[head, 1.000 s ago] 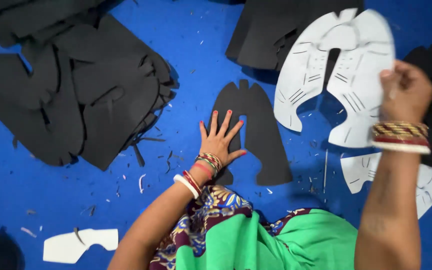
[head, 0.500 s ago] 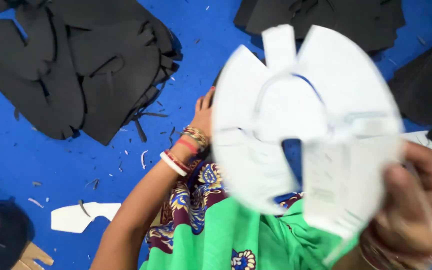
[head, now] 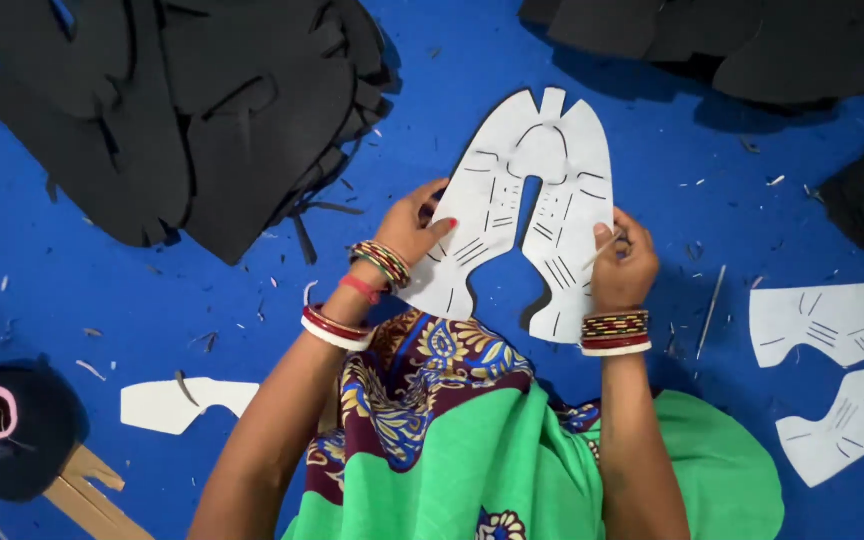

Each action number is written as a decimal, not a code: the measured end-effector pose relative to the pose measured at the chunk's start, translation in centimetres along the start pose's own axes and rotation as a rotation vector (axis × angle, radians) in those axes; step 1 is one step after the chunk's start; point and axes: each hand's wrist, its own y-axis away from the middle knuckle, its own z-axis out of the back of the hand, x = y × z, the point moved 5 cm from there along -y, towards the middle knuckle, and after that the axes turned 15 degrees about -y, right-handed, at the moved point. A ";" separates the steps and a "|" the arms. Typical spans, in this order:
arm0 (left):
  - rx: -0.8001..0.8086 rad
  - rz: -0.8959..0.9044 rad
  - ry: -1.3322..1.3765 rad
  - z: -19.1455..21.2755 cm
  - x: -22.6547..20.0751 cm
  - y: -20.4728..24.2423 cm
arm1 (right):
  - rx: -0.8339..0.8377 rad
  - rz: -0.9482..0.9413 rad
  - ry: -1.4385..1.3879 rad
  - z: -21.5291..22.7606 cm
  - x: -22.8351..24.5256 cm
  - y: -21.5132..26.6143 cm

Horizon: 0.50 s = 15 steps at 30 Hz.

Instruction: The person places a white paper pattern onto a piece of black fabric and uses a white marking tool to trace the pattern's outline and internal lines onto the fabric. This process is repeated multiple times with different pieces of fabric.

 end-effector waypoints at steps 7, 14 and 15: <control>-0.209 -0.050 -0.114 0.9 -1.7 0.8 | -0.009 0.022 0.009 -0.3 -1.1 -0.8; -0.289 -0.030 -0.184 1.0 -1.9 0.3 | -0.040 0.021 0.075 -0.7 -0.2 -0.7; -0.292 -0.021 -0.172 1.1 -1.7 0.2 | -0.026 0.016 0.095 -0.9 0.3 -0.7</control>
